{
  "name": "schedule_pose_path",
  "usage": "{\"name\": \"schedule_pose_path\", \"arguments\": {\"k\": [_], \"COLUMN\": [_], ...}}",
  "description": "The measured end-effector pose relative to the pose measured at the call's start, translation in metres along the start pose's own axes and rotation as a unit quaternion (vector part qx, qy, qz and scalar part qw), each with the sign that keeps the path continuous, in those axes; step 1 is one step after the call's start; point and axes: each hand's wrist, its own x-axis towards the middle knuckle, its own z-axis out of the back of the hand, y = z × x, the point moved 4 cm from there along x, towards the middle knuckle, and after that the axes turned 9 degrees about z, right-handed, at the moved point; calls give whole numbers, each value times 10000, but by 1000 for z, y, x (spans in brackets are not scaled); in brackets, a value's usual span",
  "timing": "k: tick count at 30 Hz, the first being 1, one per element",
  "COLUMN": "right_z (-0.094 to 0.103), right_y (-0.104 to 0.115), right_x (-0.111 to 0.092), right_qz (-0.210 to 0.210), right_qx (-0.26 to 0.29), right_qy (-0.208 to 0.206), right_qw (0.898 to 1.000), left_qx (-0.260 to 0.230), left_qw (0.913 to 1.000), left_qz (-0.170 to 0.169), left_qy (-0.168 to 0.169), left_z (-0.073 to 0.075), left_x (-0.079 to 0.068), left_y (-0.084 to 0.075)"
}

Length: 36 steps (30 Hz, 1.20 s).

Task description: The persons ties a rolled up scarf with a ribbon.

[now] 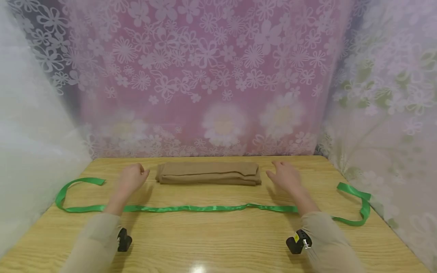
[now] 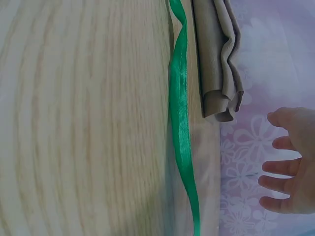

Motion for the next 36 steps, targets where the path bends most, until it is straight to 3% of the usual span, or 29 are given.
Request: {"name": "schedule_pose_path", "arguments": {"k": [9, 13, 23, 28, 36], "right_z": [2, 1, -12, -24, -35], "right_y": [10, 11, 14, 17, 25], "right_x": [14, 22, 31, 36, 39], "right_qz": [141, 115, -90, -86, 281], "right_qx": [464, 734, 1221, 1451, 1815], "right_qy": [-29, -95, -134, 2, 209], "right_qw": [9988, 9972, 9924, 9894, 9828], "left_qx": [-477, -704, -1121, -819, -477], "left_qw": [9981, 9945, 9837, 9866, 9890], "left_qz": [367, 733, 1232, 1197, 1092], "left_qy": [122, 258, 681, 747, 878], "left_z": [-2, -4, -14, -20, -32], "left_x": [5, 9, 8, 7, 8], "left_y": [-10, -11, -16, -25, -34]}}
